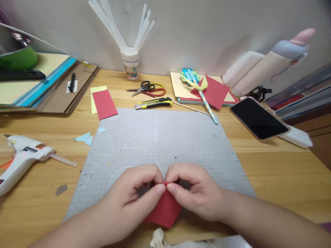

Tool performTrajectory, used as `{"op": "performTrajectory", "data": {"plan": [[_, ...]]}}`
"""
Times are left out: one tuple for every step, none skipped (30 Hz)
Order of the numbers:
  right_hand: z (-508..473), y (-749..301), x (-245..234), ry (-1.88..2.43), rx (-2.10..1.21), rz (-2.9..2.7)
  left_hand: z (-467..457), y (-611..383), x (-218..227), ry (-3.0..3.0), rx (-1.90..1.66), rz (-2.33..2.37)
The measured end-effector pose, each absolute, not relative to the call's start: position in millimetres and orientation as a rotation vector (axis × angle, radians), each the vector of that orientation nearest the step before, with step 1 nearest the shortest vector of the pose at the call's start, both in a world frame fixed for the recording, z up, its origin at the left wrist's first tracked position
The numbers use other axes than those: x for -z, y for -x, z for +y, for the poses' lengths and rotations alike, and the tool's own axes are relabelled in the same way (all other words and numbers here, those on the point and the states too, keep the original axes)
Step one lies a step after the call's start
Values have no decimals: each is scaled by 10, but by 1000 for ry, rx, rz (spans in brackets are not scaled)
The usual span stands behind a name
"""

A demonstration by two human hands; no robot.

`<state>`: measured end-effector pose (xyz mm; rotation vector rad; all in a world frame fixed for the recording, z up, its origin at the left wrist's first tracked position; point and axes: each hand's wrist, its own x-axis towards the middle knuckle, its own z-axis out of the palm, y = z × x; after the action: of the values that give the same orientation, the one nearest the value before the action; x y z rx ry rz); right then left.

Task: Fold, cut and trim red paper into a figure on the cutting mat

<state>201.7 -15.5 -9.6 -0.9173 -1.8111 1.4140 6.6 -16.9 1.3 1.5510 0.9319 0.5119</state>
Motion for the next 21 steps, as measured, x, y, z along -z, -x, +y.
{"op": "performTrajectory", "data": {"plan": [[-171, -2015, 90, 915, -1437, -1807, -174, -65, -20, -1580, -509, 916], [-186, -2015, 84, 917, -1461, -1811, -180, -65, -25, -1615, -504, 900], [-201, -2015, 78, 921, -1481, -1822, -186, -67, -30, -1644, -498, 887], [-214, -2016, 73, 927, -1501, -1830, -192, -70, -32, -1663, -491, 870], [-226, -2016, 69, 928, -1517, -1832, -200, -76, -31, -1669, -492, 853], [-237, -2014, 68, 921, -1526, -1825, -208, -83, -27, -1659, -497, 840], [-246, -2011, 69, 903, -1527, -1814, -217, -89, -19, -1639, -506, 828], [-254, -2007, 72, 880, -1521, -1798, -225, -96, -9, -1612, -515, 814], [-261, -2001, 77, 854, -1514, -1780, -231, -100, 5, -1584, -524, 800], [-267, -1994, 82, 830, -1510, -1760, -235, -103, 20, -1560, -528, 789], [-270, -1986, 85, 811, -1514, -1742, -237, -104, 35, -1536, -530, 781], [-270, -1978, 86, 801, -1529, -1726, -237, -104, 49, -1514, -530, 780], [-266, -1971, 84, 811, -1553, -1704, -234, -104, 62, -1492, -532, 793], [-257, -1964, 81, 839, -1576, -1677, -229, -105, 71, -1471, -537, 821], [-242, -1960, 78, 879, -1600, -1650, -224, -108, 76, -1455, -552, 862], [-221, -1960, 77, 925, -1623, -1616, -218, -111, 79, -1439, -577, 909], [-197, -1964, 79, 973, -1647, -1573, -212, -116, 81, -1424, -616, 959], [-169, -1972, 84, 1016, -1676, -1522, -207, -122, 81, -1409, -663, 1008], [-140, -1984, 92, 1050, -1709, -1467, -201, -127, 83, -1388, -705, 1048], [-112, -1999, 102, 1072, -1750, -1414, -194, -132, 86, -1357, -732, 1071], [-87, -2016, 113, 1091, -1790, -1365, -186, -136, 91, -1318, -738, 1078]]}}
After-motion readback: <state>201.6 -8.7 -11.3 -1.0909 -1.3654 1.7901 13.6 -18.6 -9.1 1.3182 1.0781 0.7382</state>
